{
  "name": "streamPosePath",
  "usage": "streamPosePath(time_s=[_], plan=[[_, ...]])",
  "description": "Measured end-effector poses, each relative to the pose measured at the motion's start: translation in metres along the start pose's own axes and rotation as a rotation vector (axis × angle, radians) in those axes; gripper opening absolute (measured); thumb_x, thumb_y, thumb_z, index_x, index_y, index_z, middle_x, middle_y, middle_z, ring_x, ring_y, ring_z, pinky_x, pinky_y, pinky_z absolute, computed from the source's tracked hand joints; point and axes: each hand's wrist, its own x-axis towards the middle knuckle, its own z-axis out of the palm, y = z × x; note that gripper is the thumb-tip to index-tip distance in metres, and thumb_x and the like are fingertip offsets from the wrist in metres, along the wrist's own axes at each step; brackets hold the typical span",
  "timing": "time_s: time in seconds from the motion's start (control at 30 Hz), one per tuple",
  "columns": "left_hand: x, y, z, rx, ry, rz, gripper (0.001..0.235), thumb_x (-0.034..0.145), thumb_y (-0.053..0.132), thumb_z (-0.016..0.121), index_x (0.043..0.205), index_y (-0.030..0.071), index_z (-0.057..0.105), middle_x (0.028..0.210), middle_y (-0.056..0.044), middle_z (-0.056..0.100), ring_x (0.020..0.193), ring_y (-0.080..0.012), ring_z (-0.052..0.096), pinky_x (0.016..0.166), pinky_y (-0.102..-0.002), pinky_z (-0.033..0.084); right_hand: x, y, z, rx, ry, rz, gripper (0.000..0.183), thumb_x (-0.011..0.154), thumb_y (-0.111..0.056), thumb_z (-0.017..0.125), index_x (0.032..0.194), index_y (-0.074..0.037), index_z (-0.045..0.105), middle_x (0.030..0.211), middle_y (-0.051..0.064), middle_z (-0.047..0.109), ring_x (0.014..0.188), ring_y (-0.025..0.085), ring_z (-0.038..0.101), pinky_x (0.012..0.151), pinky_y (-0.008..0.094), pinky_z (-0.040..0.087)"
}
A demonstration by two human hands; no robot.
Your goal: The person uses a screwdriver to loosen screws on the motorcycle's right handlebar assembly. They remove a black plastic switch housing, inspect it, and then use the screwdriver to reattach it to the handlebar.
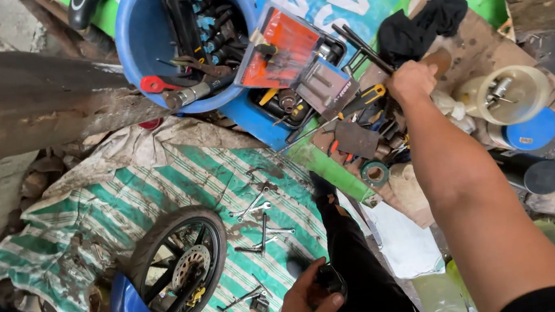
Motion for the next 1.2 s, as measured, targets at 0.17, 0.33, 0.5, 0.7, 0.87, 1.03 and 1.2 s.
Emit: streamPosePath(time_s=[0.17,0.33,0.5,0.7,0.87,1.03,1.2], plan=[[-0.008,0.002,0.000,-0.116,0.027,0.002,0.091,0.081,0.020,0.090,0.167,0.011,0.062,0.134,-0.014,0.088,0.118,-0.0237,0.082,0.099,-0.034,0.059,-0.034,0.002,-0.038,0.215,-0.022,0.148,0.090,0.098,-0.052,0.078,0.157,0.008,0.047,0.158,0.027,0.054,0.148,0.042,0.046,0.109,0.048,0.055],[-0.021,-0.020,-0.017,0.120,0.028,0.189,0.090,0.081,0.038,0.087,0.166,0.021,0.064,0.137,-0.004,0.074,0.117,-0.0187,0.077,0.103,-0.032,0.053,-0.046,0.050,-0.056,0.591,0.231,-0.018,0.040,0.066,-0.038,0.086,0.101,-0.021,0.080,0.096,0.004,0.077,0.094,0.026,0.074,0.073,0.044,0.060],[-0.046,-0.051,-0.031,-0.105,-0.040,0.317,0.089,0.084,0.028,0.084,0.168,0.013,0.060,0.119,-0.011,0.080,0.106,-0.0232,0.076,0.094,-0.033,0.052,-0.129,0.086,-0.069,1.377,0.108,-0.240,0.017,0.095,-0.015,0.082,0.099,-0.012,0.066,0.082,0.004,0.064,0.068,0.013,0.059,0.060,0.031,0.046],[-0.061,-0.145,-0.084,-0.388,-0.019,0.490,0.091,0.084,0.018,0.086,0.170,0.015,0.057,0.118,-0.019,0.075,0.098,-0.0296,0.070,0.086,-0.037,0.053,-0.157,0.114,0.054,0.819,0.221,-0.844,0.020,0.088,0.000,0.069,0.101,-0.010,0.057,0.078,0.007,0.057,0.067,0.017,0.055,0.056,0.033,0.038],[-0.098,-0.267,-0.131,-0.411,0.227,0.714,0.086,0.080,0.024,0.086,0.163,0.014,0.066,0.112,-0.007,0.067,0.092,-0.0228,0.056,0.081,-0.040,0.048,-0.391,0.092,0.166,1.030,-0.836,-0.597,0.026,0.095,0.005,0.078,0.112,-0.009,0.065,0.090,0.021,0.073,0.074,0.035,0.075,0.067,0.048,0.064],[-0.123,-0.426,-0.170,-0.562,0.339,0.859,0.085,0.078,0.030,0.081,0.160,0.016,0.067,0.121,-0.007,0.067,0.102,-0.0205,0.067,0.089,-0.033,0.056,-0.584,0.110,0.265,0.829,-1.167,-0.470,0.012,0.107,-0.008,0.067,0.099,-0.003,0.059,0.111,0.034,0.080,0.095,0.049,0.078,0.085,0.056,0.062],[-0.181,-0.561,-0.177,-0.669,0.614,1.066,0.092,0.078,0.030,0.095,0.161,0.010,0.059,0.124,-0.007,0.067,0.101,-0.0193,0.074,0.089,-0.032,0.061,-0.688,0.148,0.324,0.537,-1.399,-0.541,0.020,0.094,0.007,0.065,0.113,-0.001,0.062,0.130,0.039,0.077,0.115,0.053,0.078,0.090,0.053,0.060]])
